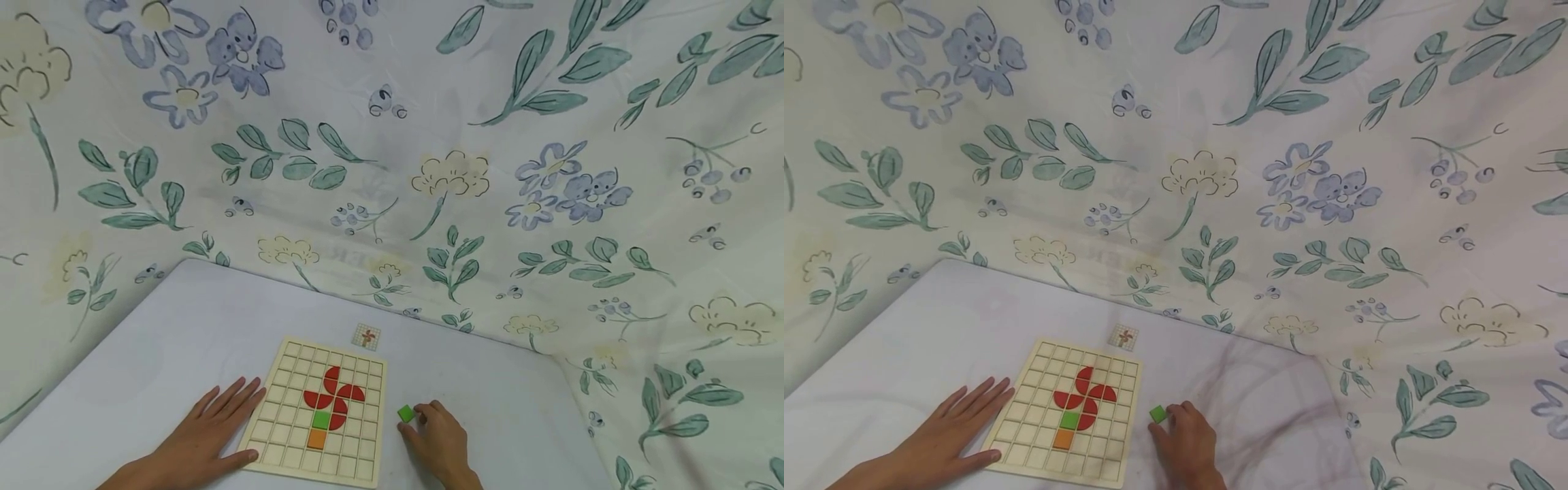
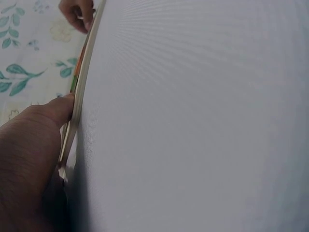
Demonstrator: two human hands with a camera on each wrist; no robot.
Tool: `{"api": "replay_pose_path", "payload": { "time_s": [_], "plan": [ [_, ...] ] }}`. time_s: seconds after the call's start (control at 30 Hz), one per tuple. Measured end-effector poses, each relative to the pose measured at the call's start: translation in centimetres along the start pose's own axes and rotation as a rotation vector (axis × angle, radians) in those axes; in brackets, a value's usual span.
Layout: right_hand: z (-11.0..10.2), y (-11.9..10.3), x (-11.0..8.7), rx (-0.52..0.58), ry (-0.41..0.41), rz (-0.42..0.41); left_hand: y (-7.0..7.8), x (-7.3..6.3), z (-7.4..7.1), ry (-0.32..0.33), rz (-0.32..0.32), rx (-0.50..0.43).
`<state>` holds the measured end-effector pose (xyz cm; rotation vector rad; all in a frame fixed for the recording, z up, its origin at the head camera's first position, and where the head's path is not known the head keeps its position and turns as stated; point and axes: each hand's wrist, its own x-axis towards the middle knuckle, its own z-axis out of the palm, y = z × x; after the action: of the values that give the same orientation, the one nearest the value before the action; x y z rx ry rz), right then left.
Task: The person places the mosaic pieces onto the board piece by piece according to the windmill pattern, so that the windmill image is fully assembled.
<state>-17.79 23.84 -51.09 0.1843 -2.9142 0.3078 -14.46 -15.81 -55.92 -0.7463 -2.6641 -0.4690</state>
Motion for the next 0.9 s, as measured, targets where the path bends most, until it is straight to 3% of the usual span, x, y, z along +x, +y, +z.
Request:
{"api": "replay_pose_path", "payload": {
  "time_s": [0.2, 0.67, 0.9],
  "plan": [
    [-0.1, -0.1, 0.1, 0.018, 0.010, 0.011, 0.1, 0.0, 0.0, 0.007, 0.004, 0.009],
    [0.5, -0.2, 1.1, 0.012, 0.051, -0.071, 0.3, 0.0, -0.2, -0.020, -0.022, 0.000],
    [0.1, -1.1, 1.1, 0.044, 0.081, -0.187, 0.2, 0.0, -0.1, -0.013, -0.013, -0.004]
  ]
}}
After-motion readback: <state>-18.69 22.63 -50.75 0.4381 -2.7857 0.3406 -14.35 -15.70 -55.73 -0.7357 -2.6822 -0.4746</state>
